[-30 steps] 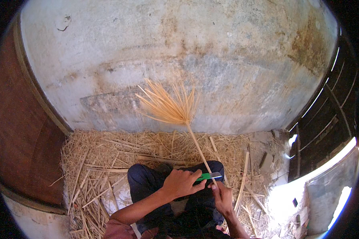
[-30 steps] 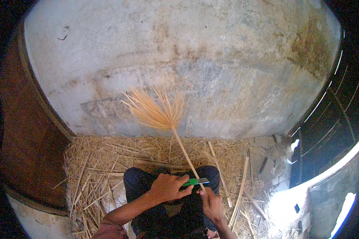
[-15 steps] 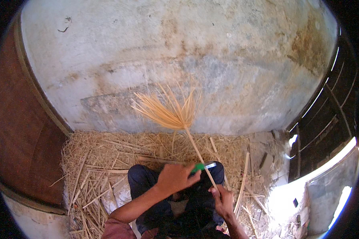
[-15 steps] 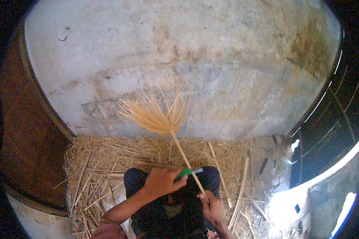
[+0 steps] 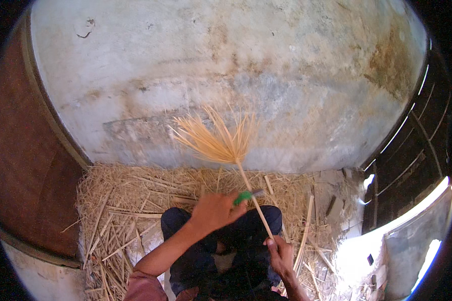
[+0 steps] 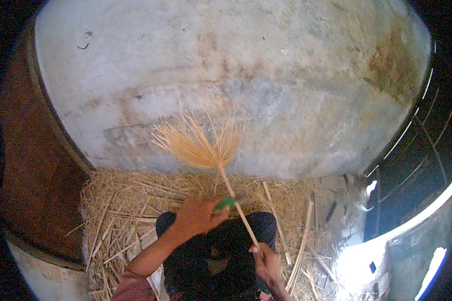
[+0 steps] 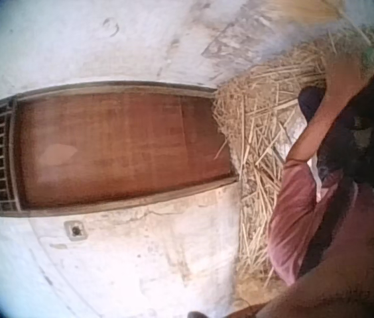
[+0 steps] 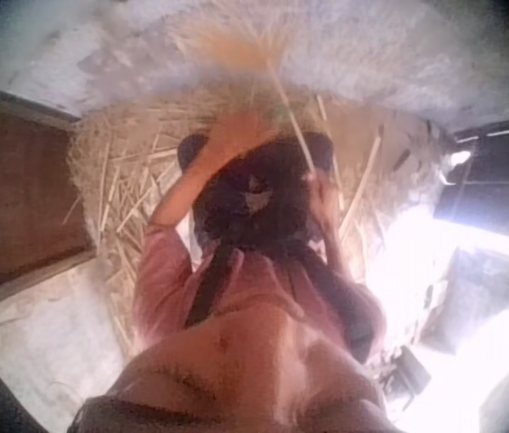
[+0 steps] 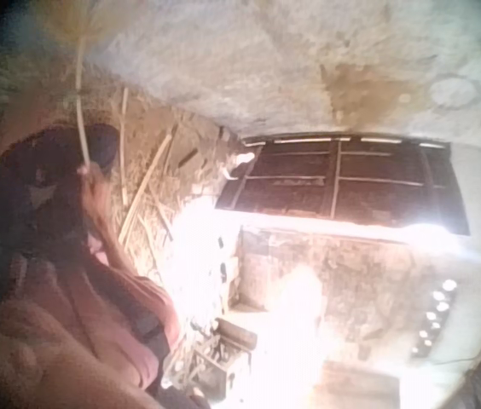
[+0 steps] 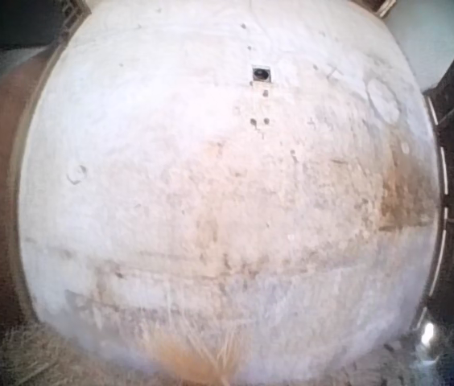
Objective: The person sits on a floor covered in wood shavings and uses a knife to strip or whittle a long bamboo stalk that has a spray of thin fibers at the top.
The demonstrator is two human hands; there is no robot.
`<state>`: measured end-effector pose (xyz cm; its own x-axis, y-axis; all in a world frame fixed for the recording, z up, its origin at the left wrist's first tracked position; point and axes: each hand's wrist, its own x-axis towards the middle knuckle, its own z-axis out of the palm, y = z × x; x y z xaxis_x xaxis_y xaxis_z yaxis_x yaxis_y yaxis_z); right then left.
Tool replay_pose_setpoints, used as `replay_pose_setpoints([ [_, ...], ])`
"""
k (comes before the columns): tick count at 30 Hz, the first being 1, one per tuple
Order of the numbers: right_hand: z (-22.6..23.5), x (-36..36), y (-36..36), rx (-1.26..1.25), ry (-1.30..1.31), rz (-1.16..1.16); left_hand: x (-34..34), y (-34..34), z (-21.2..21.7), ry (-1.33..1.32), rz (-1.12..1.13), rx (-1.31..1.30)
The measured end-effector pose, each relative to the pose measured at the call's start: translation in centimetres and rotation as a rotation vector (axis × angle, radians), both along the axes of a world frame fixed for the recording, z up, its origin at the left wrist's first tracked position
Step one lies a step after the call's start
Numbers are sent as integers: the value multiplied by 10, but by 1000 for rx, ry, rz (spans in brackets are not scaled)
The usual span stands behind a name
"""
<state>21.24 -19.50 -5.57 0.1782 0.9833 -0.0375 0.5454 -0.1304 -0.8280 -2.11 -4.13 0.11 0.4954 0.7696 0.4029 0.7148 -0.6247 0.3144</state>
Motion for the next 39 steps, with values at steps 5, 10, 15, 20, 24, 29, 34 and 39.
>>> replay_pose_setpoints([
  [5,-9,2,-3,61,20,21,2,-11,10,11,-67,-76],
  [10,-6,2,-4,35,68,9,3,-15,5,30,-136,-116],
  [15,-6,4,-8,39,27,23,-11,17,23,33,45,26],
  [20,-15,4,-9,61,36,2,-3,-3,20,39,-160,-52],
  [24,-2,3,-10,1,14,20,-13,13,0,110,0,111],
  [29,-8,6,-13,2,5,57,-24,26,28,99,28,4],
  [34,-15,7,-13,46,36,34,-16,4,28,76,-75,-51],
  [39,-13,6,-10,34,51,26,-20,23,12,-17,-78,20],
])
